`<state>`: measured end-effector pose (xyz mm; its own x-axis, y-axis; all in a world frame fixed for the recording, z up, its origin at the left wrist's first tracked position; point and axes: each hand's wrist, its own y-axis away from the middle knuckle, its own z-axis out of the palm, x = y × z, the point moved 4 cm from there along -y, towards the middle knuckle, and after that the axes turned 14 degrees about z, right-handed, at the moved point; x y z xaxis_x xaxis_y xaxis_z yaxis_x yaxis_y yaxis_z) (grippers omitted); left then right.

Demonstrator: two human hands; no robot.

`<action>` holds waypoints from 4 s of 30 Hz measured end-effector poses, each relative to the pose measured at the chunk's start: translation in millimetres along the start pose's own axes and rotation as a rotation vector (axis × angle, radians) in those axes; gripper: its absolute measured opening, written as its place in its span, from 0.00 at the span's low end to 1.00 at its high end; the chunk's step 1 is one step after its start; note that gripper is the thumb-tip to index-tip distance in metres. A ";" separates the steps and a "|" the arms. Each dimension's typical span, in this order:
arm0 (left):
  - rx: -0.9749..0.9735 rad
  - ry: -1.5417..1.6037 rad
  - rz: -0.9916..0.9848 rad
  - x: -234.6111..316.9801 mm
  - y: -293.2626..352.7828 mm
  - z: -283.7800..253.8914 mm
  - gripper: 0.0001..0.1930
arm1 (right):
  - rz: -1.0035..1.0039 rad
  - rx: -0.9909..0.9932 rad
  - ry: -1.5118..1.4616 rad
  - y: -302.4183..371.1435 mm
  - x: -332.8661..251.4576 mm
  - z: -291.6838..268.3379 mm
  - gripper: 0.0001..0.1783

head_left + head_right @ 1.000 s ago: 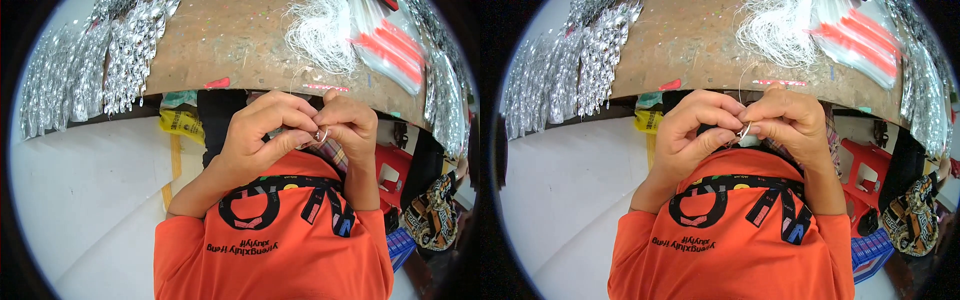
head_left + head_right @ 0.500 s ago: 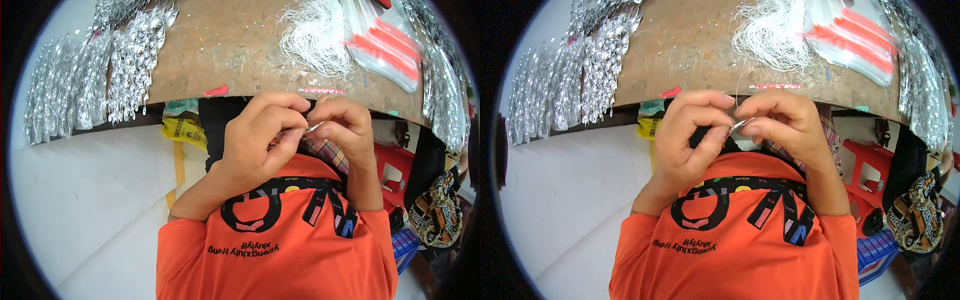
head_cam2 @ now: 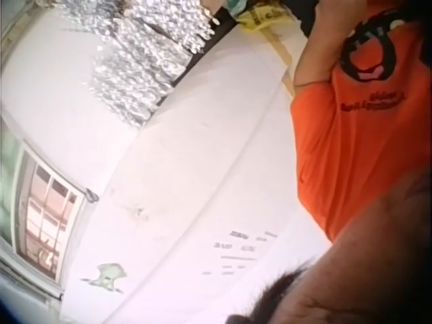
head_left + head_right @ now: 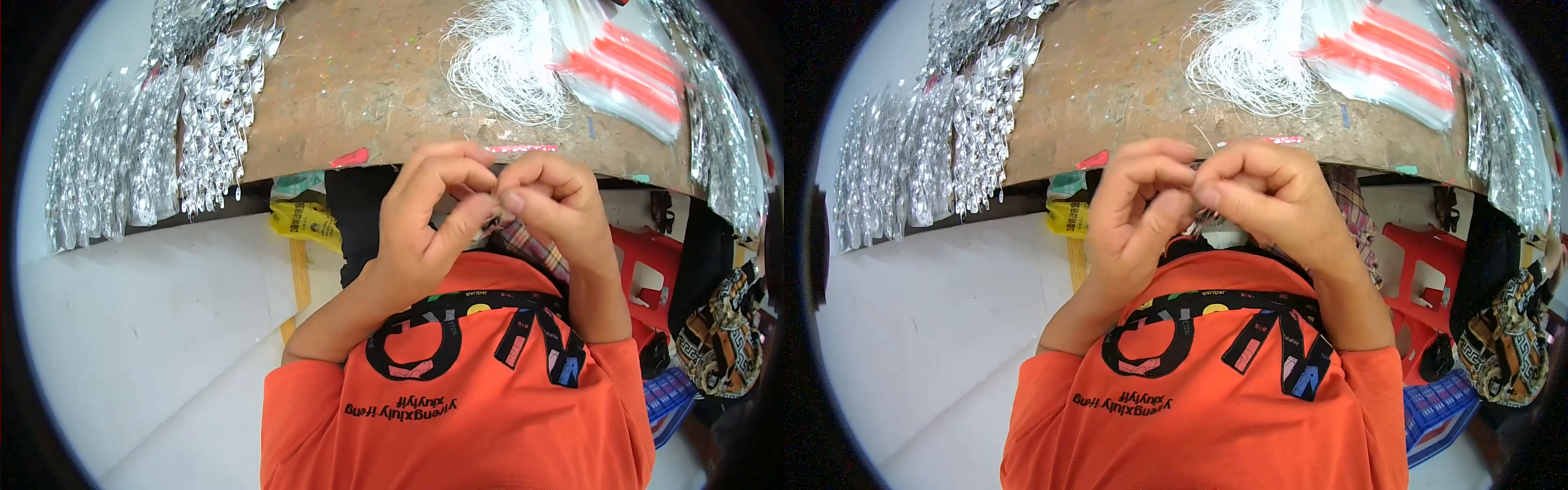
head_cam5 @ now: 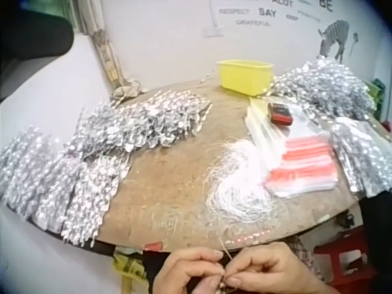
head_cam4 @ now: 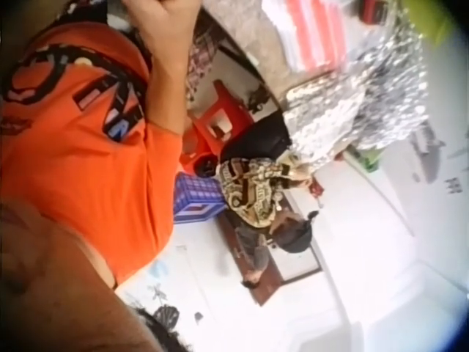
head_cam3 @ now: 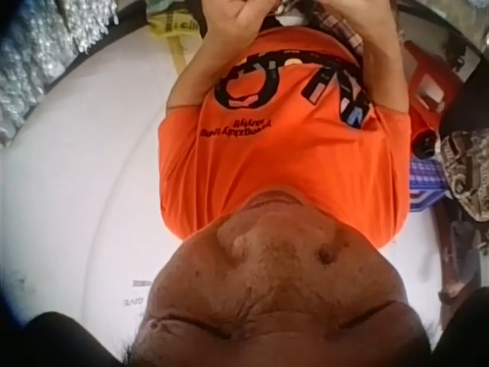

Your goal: Assembling small toy components and ornaments at a factory workbench.

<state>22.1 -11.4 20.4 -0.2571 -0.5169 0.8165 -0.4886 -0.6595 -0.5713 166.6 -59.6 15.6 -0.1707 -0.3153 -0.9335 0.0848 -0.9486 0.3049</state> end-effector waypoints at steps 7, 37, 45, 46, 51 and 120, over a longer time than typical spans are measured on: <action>-0.082 0.282 -0.273 -8.0 10.6 6.4 0.15 | -0.046 0.021 -0.350 -7.6 4.1 -4.5 0.06; -0.338 0.055 -0.581 -33.5 69.4 -58.4 0.17 | 0.189 -0.006 -0.545 -29.8 45.5 -13.7 0.05; -0.163 0.613 -0.716 -39.8 49.9 -2.8 0.13 | 0.245 -0.119 -0.539 -26.8 47.4 8.6 0.05; -0.026 0.663 -0.738 -41.2 44.2 -1.6 0.12 | 0.257 -0.114 -0.531 -26.1 46.8 7.0 0.04; -0.021 0.284 -0.565 -45.9 38.0 -3.9 0.06 | 0.163 -0.008 -0.322 -23.7 49.7 -5.6 0.05; 0.078 -0.002 -0.424 -41.6 30.3 -4.5 0.04 | -0.178 0.337 0.612 -12.9 17.4 -6.9 0.05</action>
<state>14.2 -7.4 -30.5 -0.0454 -0.1919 0.9804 -0.4866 -0.8529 -0.1895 169.3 -52.7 -5.9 0.4349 -0.1775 -0.8828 -0.2180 -0.9720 0.0880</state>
